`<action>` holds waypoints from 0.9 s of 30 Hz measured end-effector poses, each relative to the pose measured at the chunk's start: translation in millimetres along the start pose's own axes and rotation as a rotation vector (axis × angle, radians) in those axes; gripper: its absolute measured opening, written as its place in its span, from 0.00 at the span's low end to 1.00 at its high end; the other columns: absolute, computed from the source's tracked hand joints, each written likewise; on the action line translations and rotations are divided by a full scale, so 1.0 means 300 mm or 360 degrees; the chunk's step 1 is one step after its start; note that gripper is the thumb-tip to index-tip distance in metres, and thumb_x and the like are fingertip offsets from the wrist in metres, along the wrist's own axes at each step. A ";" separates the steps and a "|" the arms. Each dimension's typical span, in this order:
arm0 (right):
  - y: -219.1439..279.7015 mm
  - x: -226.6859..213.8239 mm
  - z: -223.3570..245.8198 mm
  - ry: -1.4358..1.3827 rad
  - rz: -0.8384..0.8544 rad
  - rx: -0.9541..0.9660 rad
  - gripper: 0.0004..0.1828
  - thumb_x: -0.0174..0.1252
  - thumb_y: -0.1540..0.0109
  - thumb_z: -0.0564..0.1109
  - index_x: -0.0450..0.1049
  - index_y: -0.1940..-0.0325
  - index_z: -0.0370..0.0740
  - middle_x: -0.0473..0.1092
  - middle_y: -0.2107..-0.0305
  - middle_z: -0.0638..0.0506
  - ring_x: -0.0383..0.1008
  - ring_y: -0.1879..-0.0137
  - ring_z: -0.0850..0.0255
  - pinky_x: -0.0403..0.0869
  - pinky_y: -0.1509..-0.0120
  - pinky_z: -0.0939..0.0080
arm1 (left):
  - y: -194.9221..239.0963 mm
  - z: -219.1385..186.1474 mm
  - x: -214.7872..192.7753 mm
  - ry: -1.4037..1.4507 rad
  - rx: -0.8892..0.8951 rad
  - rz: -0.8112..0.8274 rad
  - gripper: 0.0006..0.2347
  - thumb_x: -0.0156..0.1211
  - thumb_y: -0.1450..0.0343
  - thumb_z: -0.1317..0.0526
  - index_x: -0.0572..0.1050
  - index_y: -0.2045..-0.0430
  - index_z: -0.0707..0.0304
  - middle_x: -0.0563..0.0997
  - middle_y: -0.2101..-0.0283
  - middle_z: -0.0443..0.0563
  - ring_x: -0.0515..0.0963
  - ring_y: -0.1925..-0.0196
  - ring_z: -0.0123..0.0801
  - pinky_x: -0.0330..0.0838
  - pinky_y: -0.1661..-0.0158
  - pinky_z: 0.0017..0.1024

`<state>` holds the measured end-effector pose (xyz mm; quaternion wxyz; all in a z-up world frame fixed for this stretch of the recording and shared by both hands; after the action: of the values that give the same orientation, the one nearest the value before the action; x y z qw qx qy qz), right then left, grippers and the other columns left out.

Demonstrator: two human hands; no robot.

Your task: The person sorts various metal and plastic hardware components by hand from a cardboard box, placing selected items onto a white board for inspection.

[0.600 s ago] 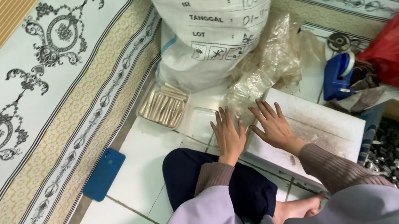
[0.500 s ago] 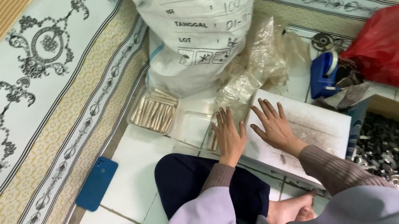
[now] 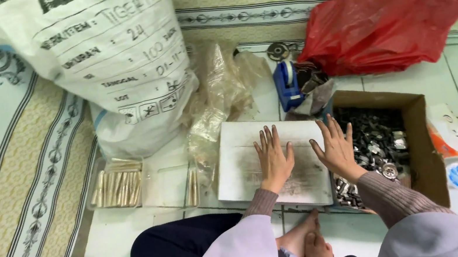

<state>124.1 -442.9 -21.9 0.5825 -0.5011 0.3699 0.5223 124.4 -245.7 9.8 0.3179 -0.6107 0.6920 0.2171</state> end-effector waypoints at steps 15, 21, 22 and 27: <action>0.324 0.110 -0.602 0.0147 0.0019 0.0522 0.38 0.54 0.35 0.60 0.53 0.24 0.49 0.52 0.27 0.30 0.59 0.25 0.37 0.55 0.25 0.26 | 0.007 -0.343 0.795 0.0151 0.0710 0.0599 0.22 0.52 0.27 0.62 0.66 0.37 0.70 0.70 0.36 0.74 0.66 0.29 0.59 0.59 0.32 0.50; 0.438 0.256 -0.678 -0.0053 0.0478 0.0657 0.47 0.61 0.40 0.56 0.49 0.21 0.50 0.46 0.28 0.26 0.58 0.26 0.30 0.68 0.30 0.31 | 0.046 -0.308 0.878 -0.0526 0.0728 0.0719 0.29 0.60 0.31 0.58 0.62 0.34 0.65 0.68 0.34 0.72 0.63 0.28 0.58 0.58 0.34 0.57; 0.466 0.294 -0.713 -0.0063 0.0487 0.0666 0.47 0.61 0.40 0.56 0.49 0.21 0.50 0.46 0.28 0.26 0.58 0.26 0.30 0.68 0.30 0.31 | 0.064 -0.288 0.916 -0.0531 0.0726 0.0735 0.29 0.60 0.31 0.58 0.62 0.34 0.65 0.68 0.34 0.72 0.63 0.28 0.58 0.58 0.34 0.57; 0.495 0.398 -0.782 0.0387 0.0712 0.0467 0.53 0.67 0.48 0.63 0.52 0.22 0.57 0.56 0.30 0.35 0.60 0.24 0.40 0.75 0.34 0.41 | 0.107 -0.146 1.105 -0.1368 0.0731 0.0880 0.30 0.61 0.29 0.51 0.60 0.31 0.59 0.65 0.31 0.72 0.67 0.30 0.58 0.57 0.37 0.64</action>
<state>22.0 -649.2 -217.7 0.4704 -0.3764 0.6100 0.5148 67.9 -505.2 -196.0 0.6274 -0.1781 0.6642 0.3654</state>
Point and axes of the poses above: each hand's wrist, its own y-axis away from the middle knuckle, its own x-axis out of the palm, z = x × y, the point moved 7 cm from there along -y, towards the middle knuckle
